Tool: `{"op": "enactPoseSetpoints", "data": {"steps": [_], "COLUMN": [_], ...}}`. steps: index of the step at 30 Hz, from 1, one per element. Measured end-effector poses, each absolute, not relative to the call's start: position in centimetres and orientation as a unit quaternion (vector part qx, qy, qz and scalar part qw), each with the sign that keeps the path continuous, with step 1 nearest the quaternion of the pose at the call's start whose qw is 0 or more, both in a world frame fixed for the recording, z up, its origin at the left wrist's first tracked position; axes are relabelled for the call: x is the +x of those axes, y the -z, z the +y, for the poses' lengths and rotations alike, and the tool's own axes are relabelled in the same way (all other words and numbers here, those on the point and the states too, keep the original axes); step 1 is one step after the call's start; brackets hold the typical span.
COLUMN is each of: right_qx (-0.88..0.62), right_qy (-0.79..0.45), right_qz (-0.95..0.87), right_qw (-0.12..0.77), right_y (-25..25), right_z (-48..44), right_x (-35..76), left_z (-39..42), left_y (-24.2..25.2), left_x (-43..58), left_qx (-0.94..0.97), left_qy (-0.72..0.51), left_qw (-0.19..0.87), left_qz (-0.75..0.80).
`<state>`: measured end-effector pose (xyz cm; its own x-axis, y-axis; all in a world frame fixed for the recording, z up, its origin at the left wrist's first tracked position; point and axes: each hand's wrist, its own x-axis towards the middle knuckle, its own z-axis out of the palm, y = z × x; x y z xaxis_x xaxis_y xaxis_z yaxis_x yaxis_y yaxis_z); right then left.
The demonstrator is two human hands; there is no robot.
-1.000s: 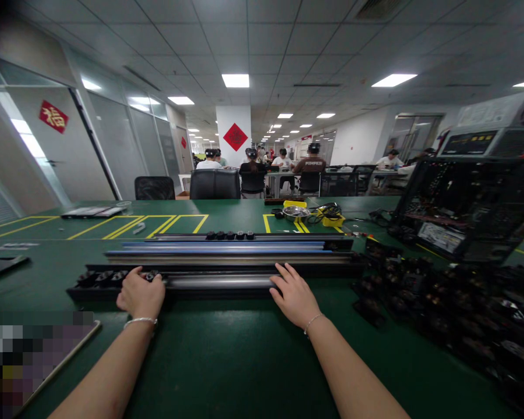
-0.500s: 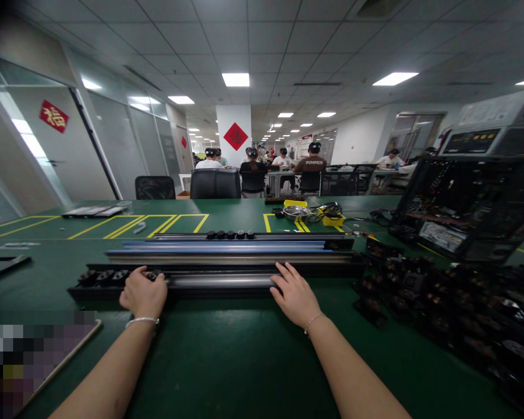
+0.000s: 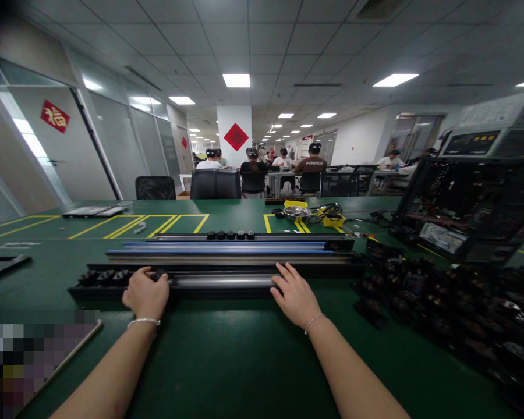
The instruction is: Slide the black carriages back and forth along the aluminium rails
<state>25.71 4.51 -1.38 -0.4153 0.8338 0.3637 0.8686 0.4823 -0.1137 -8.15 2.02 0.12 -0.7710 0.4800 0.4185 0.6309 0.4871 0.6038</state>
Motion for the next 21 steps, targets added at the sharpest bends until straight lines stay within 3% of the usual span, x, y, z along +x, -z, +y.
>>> {"op": "enactPoseSetpoints", "data": {"steps": [21], "right_qx": [-0.509], "right_qy": [0.04], "right_qz": [-0.839], "right_qw": [0.19], "right_y": [1.32], "right_z": [4.41], "right_x": [25.7], "left_z": [2.19], "left_y": [0.28], "left_x": [-7.82], "left_qx": [-0.348], "left_qy": [0.391], "left_qw": [0.082], "left_qz": [-0.848]}}
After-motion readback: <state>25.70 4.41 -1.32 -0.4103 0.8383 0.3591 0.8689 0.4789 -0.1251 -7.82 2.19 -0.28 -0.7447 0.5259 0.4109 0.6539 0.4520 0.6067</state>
